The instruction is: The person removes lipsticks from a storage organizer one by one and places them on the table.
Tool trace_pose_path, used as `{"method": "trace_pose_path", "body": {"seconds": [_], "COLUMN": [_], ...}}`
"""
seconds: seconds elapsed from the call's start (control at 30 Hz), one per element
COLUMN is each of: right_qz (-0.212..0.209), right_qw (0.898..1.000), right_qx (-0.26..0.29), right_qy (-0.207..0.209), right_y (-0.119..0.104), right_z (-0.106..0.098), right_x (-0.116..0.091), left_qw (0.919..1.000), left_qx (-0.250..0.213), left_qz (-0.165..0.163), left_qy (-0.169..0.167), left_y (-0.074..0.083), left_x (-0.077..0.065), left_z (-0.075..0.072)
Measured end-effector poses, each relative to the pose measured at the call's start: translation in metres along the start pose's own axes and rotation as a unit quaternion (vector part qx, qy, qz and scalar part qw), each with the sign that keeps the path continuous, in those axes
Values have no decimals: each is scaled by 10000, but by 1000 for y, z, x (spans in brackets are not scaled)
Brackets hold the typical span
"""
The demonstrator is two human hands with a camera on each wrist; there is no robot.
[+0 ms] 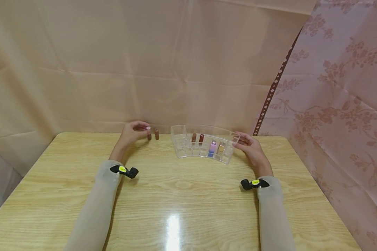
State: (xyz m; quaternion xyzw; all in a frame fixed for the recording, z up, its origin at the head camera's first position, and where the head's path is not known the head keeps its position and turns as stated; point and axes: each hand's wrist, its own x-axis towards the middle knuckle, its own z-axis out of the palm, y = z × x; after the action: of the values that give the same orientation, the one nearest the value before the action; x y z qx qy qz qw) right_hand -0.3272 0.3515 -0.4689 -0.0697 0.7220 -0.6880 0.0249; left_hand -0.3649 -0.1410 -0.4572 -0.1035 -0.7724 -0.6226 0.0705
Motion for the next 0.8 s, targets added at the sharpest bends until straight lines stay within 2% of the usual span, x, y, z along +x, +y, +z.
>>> {"method": "trace_pose_path", "body": {"seconds": [0.33,0.8], "right_qz": [-123,-83], "right_qw": [9998,9998], "right_qx": [133,169], "right_qy": [-103,-93], "right_y": [3,2], "right_z": [-2,-1], "right_x": [1,1], "left_qw": [9998,9999], "left_qx": [178,47], "left_qz": [39,68], "left_qy": [-89,-82], "left_y": [1,-3], "left_x": [-1,1], "left_z": [0,3]}}
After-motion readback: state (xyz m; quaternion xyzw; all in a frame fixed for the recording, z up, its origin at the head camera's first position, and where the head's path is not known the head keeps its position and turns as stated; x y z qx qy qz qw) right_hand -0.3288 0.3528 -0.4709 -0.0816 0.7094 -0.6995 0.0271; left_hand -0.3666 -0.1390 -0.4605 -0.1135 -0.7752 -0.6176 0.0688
